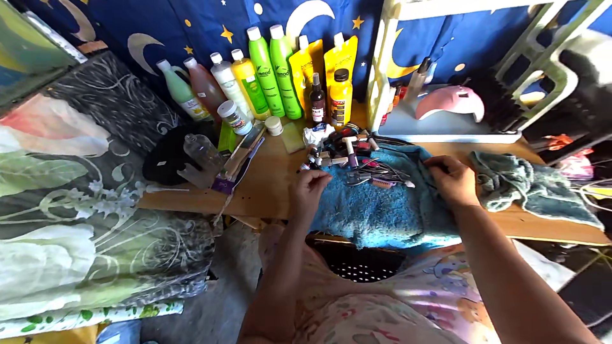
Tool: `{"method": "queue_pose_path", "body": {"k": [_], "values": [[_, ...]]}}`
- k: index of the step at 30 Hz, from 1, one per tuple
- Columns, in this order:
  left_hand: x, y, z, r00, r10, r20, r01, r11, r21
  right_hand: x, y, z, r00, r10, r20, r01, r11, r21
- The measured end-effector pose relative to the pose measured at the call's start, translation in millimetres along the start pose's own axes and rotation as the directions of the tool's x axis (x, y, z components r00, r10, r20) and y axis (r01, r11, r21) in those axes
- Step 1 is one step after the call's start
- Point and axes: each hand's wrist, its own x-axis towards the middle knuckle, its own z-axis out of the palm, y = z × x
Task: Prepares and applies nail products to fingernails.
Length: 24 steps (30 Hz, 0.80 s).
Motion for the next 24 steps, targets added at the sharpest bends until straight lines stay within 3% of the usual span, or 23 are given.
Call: {"method": "queue_pose_path", "body": {"k": [2,5,8,11,14,16,17,19,22,24], "values": [[25.1,-1.8,4.3,0.989,0.111,0.093,-0.136,0.932,0.335,0.5,-2.1,-0.4,1.000,0.008,0.006,-0.008,1.000,0.007],[58.0,-8.9,19.7,0.955,0.065,0.290,-0.238,0.751,0.616,1.2,-1.4,-0.9,1.000,0.022,0.017,-0.023,1.000,0.018],[76.4,-23.6,39.3,0.913,-0.047,0.406,-0.272,0.670,0.690,2.3,0.0,0.1,1.000,0.028,0.006,-0.028,0.999,0.023],[85.8,-36.7,45.8,0.907,-0.025,0.419,-0.286,0.693,0.661,3.3,1.3,-0.2,1.000,0.018,-0.001,-0.018,1.000,0.024],[91.6,-32.4,33.6,0.953,0.002,0.304,-0.160,0.855,0.494,3.1,2.6,-1.0,1.000,0.022,-0.006,-0.021,0.999,0.043],[91.2,-15.7,19.3,0.968,-0.135,0.213,0.090,0.974,0.208,3.0,4.1,-2.1,0.999,0.031,-0.008,-0.031,0.997,0.064],[88.7,-6.9,14.1,0.959,-0.217,0.181,0.217,0.976,0.019,2.9,4.7,-2.4,0.999,0.033,-0.007,-0.032,0.997,0.071],[79.1,14.8,5.2,0.917,-0.352,0.189,0.394,0.872,-0.289,2.4,6.1,-1.3,1.000,0.029,-0.003,-0.028,0.997,0.073],[61.1,42.1,-2.2,0.912,-0.329,0.244,0.407,0.795,-0.450,3.1,4.6,-0.8,1.000,0.027,-0.001,-0.026,0.998,0.065],[50.5,56.9,-2.8,0.928,-0.267,0.262,0.364,0.802,-0.473,1.7,1.7,-0.5,1.000,0.010,0.002,-0.010,0.999,0.049]]}}
